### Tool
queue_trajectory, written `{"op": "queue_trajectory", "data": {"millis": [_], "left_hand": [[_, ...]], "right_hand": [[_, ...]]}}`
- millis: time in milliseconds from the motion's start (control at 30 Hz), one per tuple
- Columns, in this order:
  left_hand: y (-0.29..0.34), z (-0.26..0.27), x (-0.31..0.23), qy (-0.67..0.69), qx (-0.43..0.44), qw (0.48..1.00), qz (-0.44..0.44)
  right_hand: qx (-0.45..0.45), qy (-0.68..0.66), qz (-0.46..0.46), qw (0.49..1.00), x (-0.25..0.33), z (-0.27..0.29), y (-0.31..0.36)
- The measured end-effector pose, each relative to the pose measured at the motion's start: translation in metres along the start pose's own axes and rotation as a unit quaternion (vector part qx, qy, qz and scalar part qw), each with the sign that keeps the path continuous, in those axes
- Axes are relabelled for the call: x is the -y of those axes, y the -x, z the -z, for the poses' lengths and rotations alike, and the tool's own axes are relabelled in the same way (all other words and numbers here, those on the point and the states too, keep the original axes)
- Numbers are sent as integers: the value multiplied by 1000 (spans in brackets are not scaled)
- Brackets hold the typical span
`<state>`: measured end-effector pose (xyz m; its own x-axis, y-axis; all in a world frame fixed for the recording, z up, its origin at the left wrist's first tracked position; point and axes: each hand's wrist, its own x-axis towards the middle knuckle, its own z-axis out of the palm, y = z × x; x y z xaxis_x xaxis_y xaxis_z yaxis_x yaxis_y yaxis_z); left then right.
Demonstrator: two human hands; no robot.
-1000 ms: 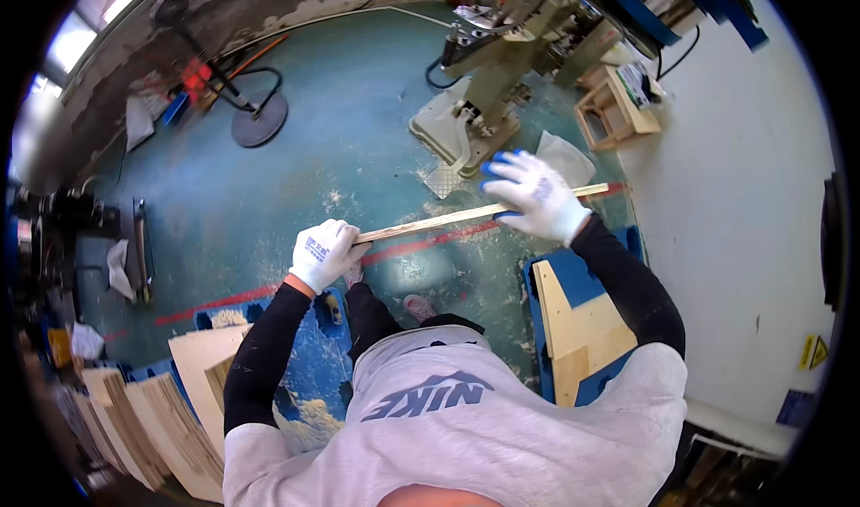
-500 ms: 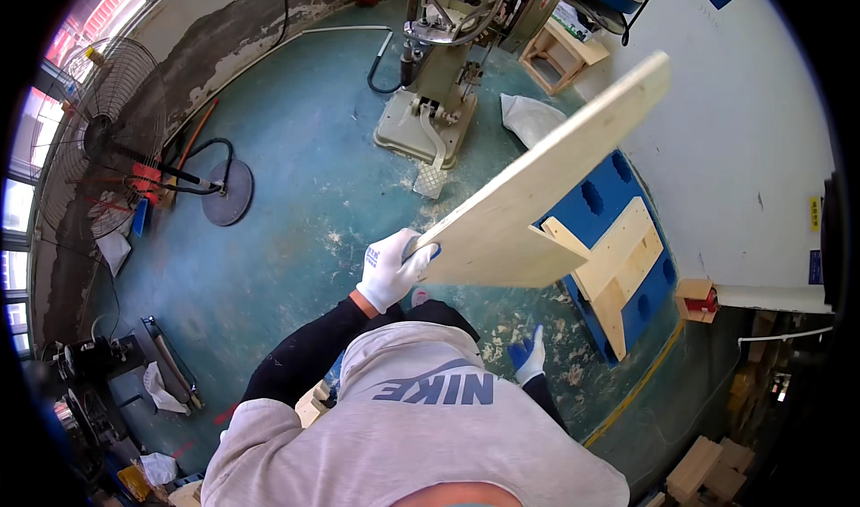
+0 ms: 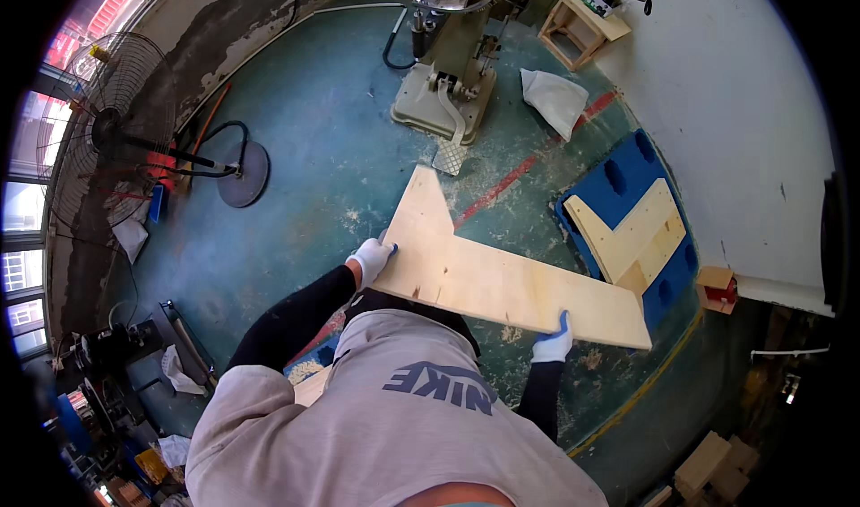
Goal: The person places an L-shaped wooden panel into an industrial riveting machine, applies rivets to pre-drilled holes, and then stacks the finished panel onto a blue pallet.
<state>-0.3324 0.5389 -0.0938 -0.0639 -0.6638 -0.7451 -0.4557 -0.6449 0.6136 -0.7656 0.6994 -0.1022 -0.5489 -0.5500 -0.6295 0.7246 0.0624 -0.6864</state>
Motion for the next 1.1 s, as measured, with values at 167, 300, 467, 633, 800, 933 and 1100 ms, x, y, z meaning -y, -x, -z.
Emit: {"op": "queue_trajectory", "data": {"millis": [167, 300, 467, 633, 800, 933, 1100], "left_hand": [[-50, 63, -66, 31, -73, 993, -85], [-40, 89, -86, 59, -105, 974, -193], [-11, 111, -35, 119, -77, 982, -126], [52, 128, -17, 137, -221, 919, -296], [80, 142, -38, 123, -188, 931, -286], [84, 138, -47, 91, -179, 936, -291], [87, 133, -61, 81, -163, 932, -312]], "right_hand": [[31, -31, 81, 996, 21, -122, -4], [108, -10, 145, 984, 57, -195, 34], [119, 12, 98, 988, 34, -183, 53], [132, -17, 101, 986, 8, -181, 86], [151, -24, 114, 982, 1, -158, 92], [162, -37, 113, 980, 3, -145, 105], [147, -54, 124, 980, 7, -130, 110]]}}
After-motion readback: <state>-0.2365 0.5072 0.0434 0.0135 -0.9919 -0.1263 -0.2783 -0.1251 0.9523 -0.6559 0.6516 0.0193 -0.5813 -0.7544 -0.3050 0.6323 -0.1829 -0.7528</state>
